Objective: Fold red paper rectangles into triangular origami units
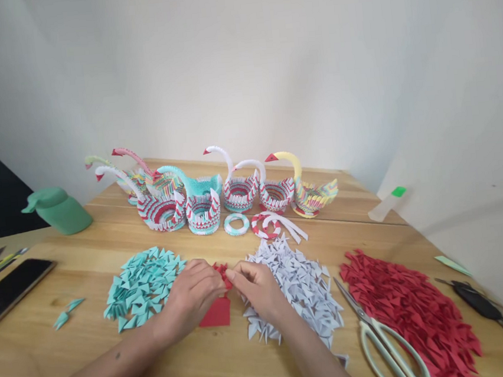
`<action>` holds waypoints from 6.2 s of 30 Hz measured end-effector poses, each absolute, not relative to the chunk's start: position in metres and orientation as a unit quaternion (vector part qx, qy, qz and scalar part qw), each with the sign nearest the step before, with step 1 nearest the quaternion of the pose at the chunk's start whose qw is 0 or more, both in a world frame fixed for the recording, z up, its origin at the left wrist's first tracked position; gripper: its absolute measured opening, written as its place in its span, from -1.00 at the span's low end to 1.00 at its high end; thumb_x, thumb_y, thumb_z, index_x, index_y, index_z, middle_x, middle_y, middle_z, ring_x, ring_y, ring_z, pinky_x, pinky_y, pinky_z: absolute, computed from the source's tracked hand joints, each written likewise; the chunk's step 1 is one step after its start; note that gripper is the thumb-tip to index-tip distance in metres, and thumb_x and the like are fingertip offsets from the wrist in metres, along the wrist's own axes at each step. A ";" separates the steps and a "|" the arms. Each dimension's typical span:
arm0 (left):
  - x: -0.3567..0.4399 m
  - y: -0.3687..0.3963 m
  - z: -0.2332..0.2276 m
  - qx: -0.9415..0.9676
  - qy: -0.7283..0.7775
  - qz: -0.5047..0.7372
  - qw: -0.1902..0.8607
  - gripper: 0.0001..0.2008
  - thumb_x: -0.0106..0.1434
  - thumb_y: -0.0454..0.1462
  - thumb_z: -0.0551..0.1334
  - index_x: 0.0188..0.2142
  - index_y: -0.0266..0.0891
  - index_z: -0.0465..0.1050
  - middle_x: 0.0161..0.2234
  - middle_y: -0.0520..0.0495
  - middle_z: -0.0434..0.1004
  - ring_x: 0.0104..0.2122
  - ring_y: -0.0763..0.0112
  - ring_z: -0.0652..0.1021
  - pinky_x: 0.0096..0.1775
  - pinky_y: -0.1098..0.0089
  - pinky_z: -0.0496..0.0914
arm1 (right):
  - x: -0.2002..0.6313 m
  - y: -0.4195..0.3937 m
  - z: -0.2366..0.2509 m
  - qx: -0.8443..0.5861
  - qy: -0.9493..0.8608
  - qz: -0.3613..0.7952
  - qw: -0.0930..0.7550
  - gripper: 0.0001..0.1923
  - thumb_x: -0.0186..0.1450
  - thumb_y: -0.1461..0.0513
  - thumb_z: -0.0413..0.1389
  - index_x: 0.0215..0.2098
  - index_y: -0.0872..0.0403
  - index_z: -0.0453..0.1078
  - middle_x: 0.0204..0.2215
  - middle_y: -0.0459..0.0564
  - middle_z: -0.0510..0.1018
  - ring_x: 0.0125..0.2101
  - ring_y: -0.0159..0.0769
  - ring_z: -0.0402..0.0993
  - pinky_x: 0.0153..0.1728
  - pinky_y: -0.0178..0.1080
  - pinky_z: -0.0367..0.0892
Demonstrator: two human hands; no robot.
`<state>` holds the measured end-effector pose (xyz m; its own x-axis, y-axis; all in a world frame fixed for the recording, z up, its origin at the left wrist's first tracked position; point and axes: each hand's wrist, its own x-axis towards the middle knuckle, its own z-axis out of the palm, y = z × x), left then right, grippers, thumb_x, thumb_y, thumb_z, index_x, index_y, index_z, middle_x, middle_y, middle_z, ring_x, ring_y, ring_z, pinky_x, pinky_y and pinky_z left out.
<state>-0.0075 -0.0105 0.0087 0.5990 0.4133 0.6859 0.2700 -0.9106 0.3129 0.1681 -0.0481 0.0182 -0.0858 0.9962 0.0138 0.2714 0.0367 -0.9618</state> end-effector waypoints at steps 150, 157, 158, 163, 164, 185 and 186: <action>-0.003 0.000 -0.001 0.514 0.281 0.356 0.728 -0.64 0.07 -0.06 0.33 -0.33 -0.29 0.32 -0.52 -0.03 0.53 -0.54 0.44 0.51 -0.42 0.43 0.34 | 0.163 -0.051 0.015 -0.566 -0.651 0.271 0.426 -0.75 0.31 0.22 -0.01 -0.10 0.08 0.41 -0.47 -0.09 0.52 -0.45 -0.33 0.44 -0.35 -0.33 0.33; 0.001 -0.005 -0.004 0.573 0.307 0.383 0.656 -0.68 0.09 -0.22 0.29 -0.21 -0.26 0.26 -0.54 0.06 0.45 -0.55 0.45 0.47 -0.43 0.42 0.34 | 0.160 -0.052 0.017 -0.554 -0.677 0.234 0.424 -0.79 0.29 0.27 0.00 -0.21 0.07 0.46 -0.39 -0.06 0.60 -0.40 -0.32 0.50 -0.33 -0.35 0.34; 0.001 -0.006 -0.003 0.608 0.327 0.398 0.604 -0.72 0.11 -0.26 0.27 -0.19 -0.26 0.28 -0.49 0.03 0.47 -0.50 0.43 0.48 -0.39 0.41 0.35 | 0.160 -0.052 0.017 -0.556 -0.677 0.231 0.423 -0.79 0.29 0.27 0.00 -0.22 0.07 0.47 -0.40 -0.06 0.61 -0.40 -0.32 0.50 -0.34 -0.35 0.34; -0.003 -0.010 0.007 0.748 0.351 0.436 0.357 -0.83 0.11 -0.41 0.24 -0.27 -0.22 0.42 -0.28 -0.06 0.53 -0.26 0.35 0.49 -0.17 0.37 0.33 | 0.158 -0.052 0.016 -0.563 -0.682 0.206 0.418 -0.81 0.27 0.28 0.02 -0.24 0.07 0.47 -0.43 -0.08 0.60 -0.42 -0.34 0.50 -0.34 -0.36 0.34; -0.004 -0.009 0.008 0.757 0.338 0.436 0.349 -0.86 0.11 -0.42 0.24 -0.31 -0.22 0.43 -0.29 -0.05 0.54 -0.26 0.35 0.50 -0.17 0.37 0.32 | 0.158 -0.052 0.016 -0.565 -0.682 0.205 0.417 -0.81 0.27 0.28 0.02 -0.25 0.08 0.47 -0.43 -0.08 0.60 -0.42 -0.34 0.51 -0.34 -0.36 0.34; -0.005 -0.005 0.007 0.746 0.321 0.442 0.381 -0.86 0.15 -0.43 0.20 -0.48 -0.23 0.47 -0.37 -0.03 0.60 -0.33 0.39 0.53 -0.21 0.42 0.34 | 0.159 -0.050 0.017 -0.570 -0.653 0.280 0.412 -0.79 0.25 0.25 0.05 -0.20 0.08 0.47 -0.33 -0.03 0.61 -0.33 -0.28 0.52 -0.25 -0.29 0.38; -0.005 -0.005 0.007 0.746 0.321 0.441 0.383 -0.87 0.15 -0.42 0.20 -0.48 -0.23 0.47 -0.36 -0.03 0.60 -0.32 0.39 0.53 -0.21 0.42 0.35 | 0.159 -0.050 0.017 -0.571 -0.653 0.280 0.411 -0.80 0.24 0.25 0.06 -0.20 0.07 0.47 -0.33 -0.03 0.61 -0.33 -0.28 0.51 -0.25 -0.29 0.38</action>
<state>-0.0048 -0.0051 0.0073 0.4044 0.8160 0.4129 0.1405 -0.5016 0.8536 0.1587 -0.0495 0.0169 -0.0102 0.9760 0.2174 0.5153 0.1915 -0.8353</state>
